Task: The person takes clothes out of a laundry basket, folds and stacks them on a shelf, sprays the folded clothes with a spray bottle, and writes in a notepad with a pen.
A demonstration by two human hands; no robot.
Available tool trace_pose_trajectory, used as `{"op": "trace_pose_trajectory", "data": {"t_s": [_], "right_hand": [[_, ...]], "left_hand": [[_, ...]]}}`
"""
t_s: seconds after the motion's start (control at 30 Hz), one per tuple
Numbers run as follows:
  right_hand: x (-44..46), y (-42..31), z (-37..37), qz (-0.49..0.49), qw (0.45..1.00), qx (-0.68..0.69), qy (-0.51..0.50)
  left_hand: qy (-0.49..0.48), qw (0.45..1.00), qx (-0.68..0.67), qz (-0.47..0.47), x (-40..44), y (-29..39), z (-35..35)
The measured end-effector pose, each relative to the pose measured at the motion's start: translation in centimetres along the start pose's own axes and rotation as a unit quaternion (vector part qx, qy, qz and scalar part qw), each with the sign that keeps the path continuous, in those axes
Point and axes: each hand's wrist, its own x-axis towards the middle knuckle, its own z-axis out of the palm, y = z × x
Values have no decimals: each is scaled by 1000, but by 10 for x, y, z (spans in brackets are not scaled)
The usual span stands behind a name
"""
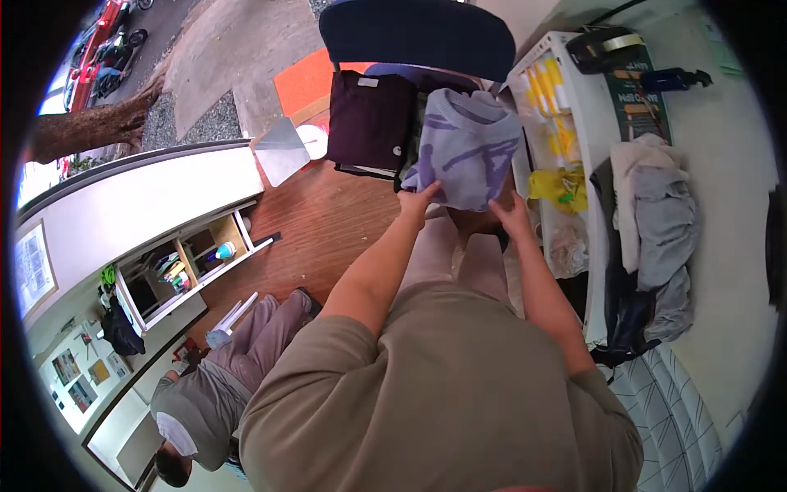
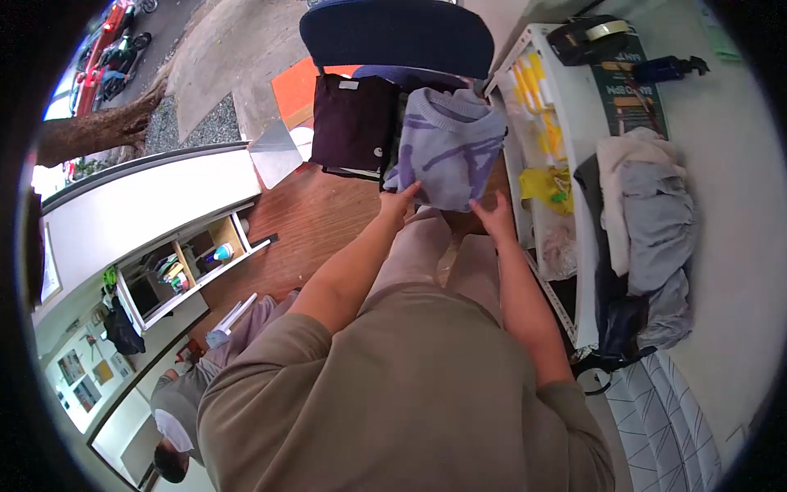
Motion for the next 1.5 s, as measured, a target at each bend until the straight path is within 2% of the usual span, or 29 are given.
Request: {"op": "trace_pose_trajectory", "data": {"t_s": [0.03, 0.1, 0.13, 0.17, 0.23, 0.3, 0.33, 0.4, 0.43, 0.5, 0.53, 0.57, 0.6, 0.67, 0.7, 0.73, 0.77, 0.83, 0.93, 1.0, 1.07, 1.13, 1.17, 1.2, 1.27, 1.37, 1.47, 1.5], "right_hand": [[5, -7, 9, 93, 992, 78, -41], [13, -21, 17, 271, 928, 229, -115], [16, -29, 16, 276, 925, 220, -139], [18, -36, 12, 281, 922, 209, -163], [25, -41, 1, 300, 916, 179, -197], [32, -30, 2, 270, 901, 265, -213], [35, -27, 2, 252, 891, 308, -218], [35, -49, -2, 263, 851, 412, -194], [32, -60, -4, 265, 825, 465, -178], [30, -72, -16, 289, 771, 522, -223], [27, -77, -26, 293, 741, 555, -238], [20, -90, -33, 263, 735, 572, -249], [12, -106, -44, 228, 731, 592, -252], [-11, -126, -66, 259, 736, 595, -194], [-29, -147, -83, 245, 755, 578, -192], [-51, -170, -104, 234, 773, 556, -195], [-71, -183, -122, 185, 781, 567, -185], [-106, -212, -148, 95, 797, 568, -183], [-180, -246, -218, 9, 839, 539, -69], [-230, -263, -280, 14, 888, 456, 50], [-247, -227, -333, -71, 888, 430, 149], [-282, -207, -394, -106, 901, 355, 227], [-302, -205, -415, -134, 899, 331, 252], [-320, -207, -436, -164, 898, 304, 273], [-347, -190, -460, -159, 891, 264, 335], [-360, -145, -469, -164, 870, 273, 376], [-348, -81, -502, -149, 886, 281, 338], [-340, -60, -513, -156, 895, 267, 322]], "left_hand": [[-16, 999, -31, -6, 7, -2, -1], [-103, 991, -82, -36, 1, 4, -8], [-147, 982, -110, -50, -3, 11, -11], [-121, 990, -41, -56, -6, 21, -15], [-155, 986, -49, -29, 50, -7, -18], [-165, 983, -73, -10, 53, -4, -17], [-158, 983, -92, -6, 23, 24, -17], [-227, 963, -142, -1, -15, 68, -15], [-303, 938, -170, -2, -25, 86, -19], [-426, 883, -196, 2, -34, 114, -21], [-447, 877, -176, -3, -35, 127, -22], [-475, 867, -149, -8, -39, 141, -22], [-462, 880, -107, 30, -57, 157, -25], [-492, 865, -69, 68, -87, 183, -27], [-479, 871, -63, 88, -131, 200, -33], [-524, 844, -79, 78, -155, 210, -37], [-564, 819, -83, 59, -181, 220, -37], [-590, 802, -47, 85, -223, 235, -46], [-636, 757, -9, 148, -291, 246, -30], [-656, 725, 32, 205, -327, 234, -6], [-666, 683, 94, 286, -356, 215, 28], [-702, 571, 191, 380, -398, 197, 66], [-719, 560, 190, 366, -418, 183, 83], [-734, 550, 185, 353, -439, 170, 99], [-750, 630, 109, 172, -486, 152, 126], [-741, 597, 152, 266, -500, 126, 184], [-709, 591, 157, 351, -493, 66, 211], [-672, 576, 155, 439, -488, 40, 217]]}}
